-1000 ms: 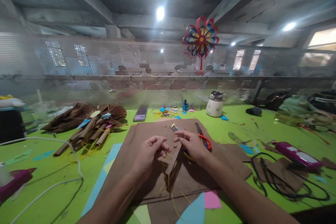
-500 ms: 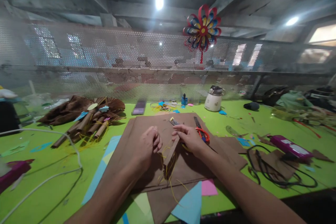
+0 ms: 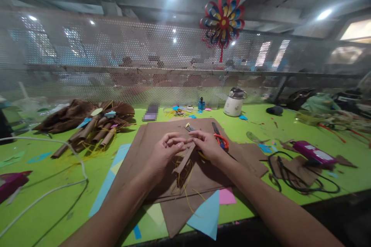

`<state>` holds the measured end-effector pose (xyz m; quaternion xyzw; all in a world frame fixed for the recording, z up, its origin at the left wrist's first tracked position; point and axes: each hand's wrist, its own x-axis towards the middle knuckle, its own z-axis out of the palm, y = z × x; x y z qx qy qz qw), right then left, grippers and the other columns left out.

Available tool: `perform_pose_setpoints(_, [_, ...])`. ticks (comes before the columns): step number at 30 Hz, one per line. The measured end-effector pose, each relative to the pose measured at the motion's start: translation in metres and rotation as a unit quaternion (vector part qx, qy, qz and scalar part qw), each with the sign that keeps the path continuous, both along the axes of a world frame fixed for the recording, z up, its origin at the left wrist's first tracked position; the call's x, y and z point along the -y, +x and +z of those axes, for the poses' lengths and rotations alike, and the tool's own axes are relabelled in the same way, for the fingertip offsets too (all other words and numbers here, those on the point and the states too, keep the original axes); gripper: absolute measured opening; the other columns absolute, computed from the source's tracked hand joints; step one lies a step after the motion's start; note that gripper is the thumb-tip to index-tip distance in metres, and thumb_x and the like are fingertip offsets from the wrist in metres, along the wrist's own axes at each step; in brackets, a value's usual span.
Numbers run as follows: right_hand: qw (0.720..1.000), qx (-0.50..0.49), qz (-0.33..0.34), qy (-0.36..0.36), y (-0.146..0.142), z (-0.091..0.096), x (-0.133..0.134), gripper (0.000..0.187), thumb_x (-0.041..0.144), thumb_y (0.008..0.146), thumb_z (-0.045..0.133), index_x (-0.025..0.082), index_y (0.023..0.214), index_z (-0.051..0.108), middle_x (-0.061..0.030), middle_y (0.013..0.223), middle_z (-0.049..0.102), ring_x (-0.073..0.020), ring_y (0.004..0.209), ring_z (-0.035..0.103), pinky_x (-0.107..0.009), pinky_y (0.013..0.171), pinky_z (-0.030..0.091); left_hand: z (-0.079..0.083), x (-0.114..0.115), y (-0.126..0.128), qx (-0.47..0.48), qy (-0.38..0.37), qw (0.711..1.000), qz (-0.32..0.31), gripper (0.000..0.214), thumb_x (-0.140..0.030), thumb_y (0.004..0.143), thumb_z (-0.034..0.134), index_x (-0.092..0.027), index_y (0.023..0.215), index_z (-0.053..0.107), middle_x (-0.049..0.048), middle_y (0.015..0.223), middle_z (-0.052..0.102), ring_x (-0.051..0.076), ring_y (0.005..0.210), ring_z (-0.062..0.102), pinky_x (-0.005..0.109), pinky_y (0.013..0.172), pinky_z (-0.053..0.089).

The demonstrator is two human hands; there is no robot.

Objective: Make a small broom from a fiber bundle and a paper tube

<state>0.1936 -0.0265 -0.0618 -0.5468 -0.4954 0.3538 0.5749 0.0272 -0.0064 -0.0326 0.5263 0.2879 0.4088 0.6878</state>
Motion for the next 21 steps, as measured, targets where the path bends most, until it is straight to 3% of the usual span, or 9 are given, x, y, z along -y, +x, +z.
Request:
perform_pose_setpoints(3, [0.999,0.032,-0.015,0.002,0.001,0.002,0.001,0.025,0.020,0.078,0.053,0.016,0.101,0.062,-0.0056,0.086,0.072,-0.0155,0.069,0.065,-0.028,0.063,0.051,-0.003,0.005,0.003,-0.041,-0.048,0.997,-0.053,0.042,-0.030,0.073,0.071,-0.018,0.109,0.053,0.0090,0.103,0.067,0.017,0.087,0.064,0.027,0.075,0.049])
perform_pose_setpoints(5, [0.998,0.054,-0.029,0.005,0.001,0.004,0.002,0.027,0.019,0.078,0.053,0.016,0.103,0.062,-0.0055,0.085,0.071,-0.0157,0.068,0.064,-0.028,0.061,0.051,-0.007,0.009,0.004,-0.072,-0.060,0.991,-0.098,0.048,-0.033,0.076,0.069,-0.017,0.117,0.050,0.0086,0.093,0.067,0.017,0.080,0.065,0.029,0.071,0.050])
perform_pose_setpoints(9, [0.994,0.096,-0.057,0.014,0.000,0.008,0.004,0.026,0.018,0.074,0.057,0.016,0.099,0.064,-0.0038,0.080,0.070,-0.0173,0.072,0.064,-0.029,0.066,0.050,-0.019,0.014,0.006,-0.111,-0.045,0.980,-0.158,0.075,-0.027,0.076,0.069,-0.020,0.136,0.025,0.0019,0.074,0.063,0.016,0.063,0.064,0.029,0.058,0.050])
perform_pose_setpoints(11, [0.992,0.108,-0.064,0.019,-0.001,0.010,0.005,0.024,0.021,0.073,0.060,0.016,0.096,0.066,-0.0029,0.078,0.069,-0.0175,0.072,0.063,-0.029,0.067,0.050,-0.022,0.013,0.007,-0.117,-0.030,0.978,-0.170,0.062,-0.031,0.080,0.064,-0.019,0.131,0.031,0.0019,0.073,0.062,0.014,0.055,0.061,0.026,0.051,0.048])
perform_pose_setpoints(15, [0.993,0.098,-0.054,0.020,0.000,0.011,0.006,0.030,0.034,0.079,0.058,0.016,0.102,0.064,-0.0016,0.072,0.066,-0.0146,0.059,0.062,-0.025,0.053,0.050,-0.020,0.008,0.005,-0.086,-0.034,0.974,-0.207,0.025,-0.036,0.083,0.058,-0.015,0.096,0.053,0.0030,0.073,0.061,0.008,0.047,0.050,0.024,0.049,0.046])
perform_pose_setpoints(21, [0.996,0.045,-0.075,0.009,0.019,0.021,0.005,0.036,0.043,0.079,0.056,0.014,0.100,0.062,-0.0004,0.059,0.063,-0.0123,0.040,0.057,-0.021,0.036,0.042,-0.012,0.006,-0.001,-0.063,-0.076,0.967,-0.233,0.024,-0.037,0.085,0.053,-0.014,0.078,0.056,0.0025,0.062,0.055,0.011,0.050,0.049,0.030,0.052,0.049])
